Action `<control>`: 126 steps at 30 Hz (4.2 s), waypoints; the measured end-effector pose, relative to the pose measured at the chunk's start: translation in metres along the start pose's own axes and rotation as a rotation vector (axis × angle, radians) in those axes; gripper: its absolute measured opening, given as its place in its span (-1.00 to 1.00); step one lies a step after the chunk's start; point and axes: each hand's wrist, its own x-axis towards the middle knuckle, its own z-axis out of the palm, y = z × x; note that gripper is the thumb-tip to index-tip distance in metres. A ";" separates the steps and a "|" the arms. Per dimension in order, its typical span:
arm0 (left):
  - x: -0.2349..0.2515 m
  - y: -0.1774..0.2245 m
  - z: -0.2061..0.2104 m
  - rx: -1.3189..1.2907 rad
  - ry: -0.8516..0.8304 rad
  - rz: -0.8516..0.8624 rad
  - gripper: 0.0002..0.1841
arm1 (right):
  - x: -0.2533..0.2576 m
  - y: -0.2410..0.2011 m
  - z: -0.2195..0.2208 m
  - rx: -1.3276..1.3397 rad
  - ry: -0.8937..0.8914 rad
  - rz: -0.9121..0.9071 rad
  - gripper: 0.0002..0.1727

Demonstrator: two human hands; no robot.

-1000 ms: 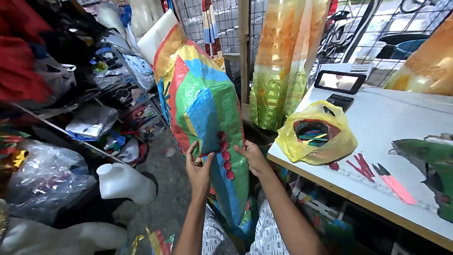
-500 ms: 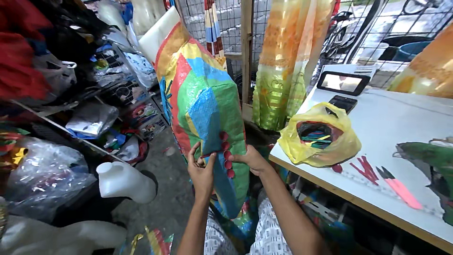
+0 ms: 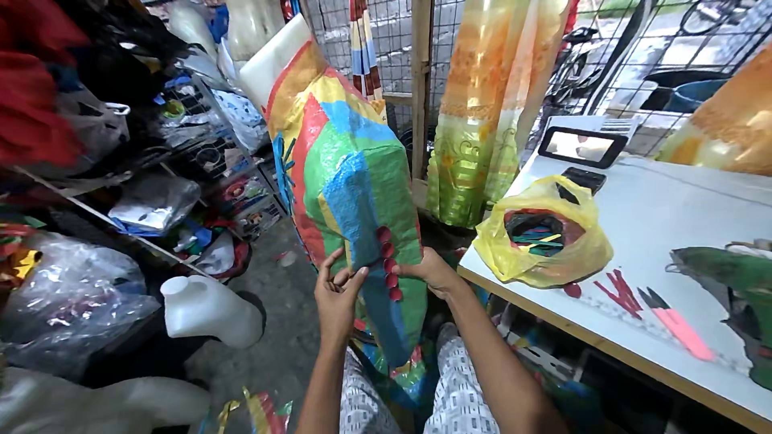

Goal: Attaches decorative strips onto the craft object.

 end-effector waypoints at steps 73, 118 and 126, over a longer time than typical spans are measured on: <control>0.024 0.011 -0.004 0.411 -0.151 -0.058 -0.89 | -0.008 -0.011 -0.015 -0.221 0.163 -0.150 -0.76; -0.182 -0.051 0.087 0.205 -0.928 -0.223 -0.70 | -0.261 -0.020 -0.131 -1.312 0.831 0.068 -0.68; -0.175 -0.015 0.153 0.153 -0.872 -0.173 -0.66 | -0.271 -0.012 -0.113 -1.370 0.911 -0.089 -0.83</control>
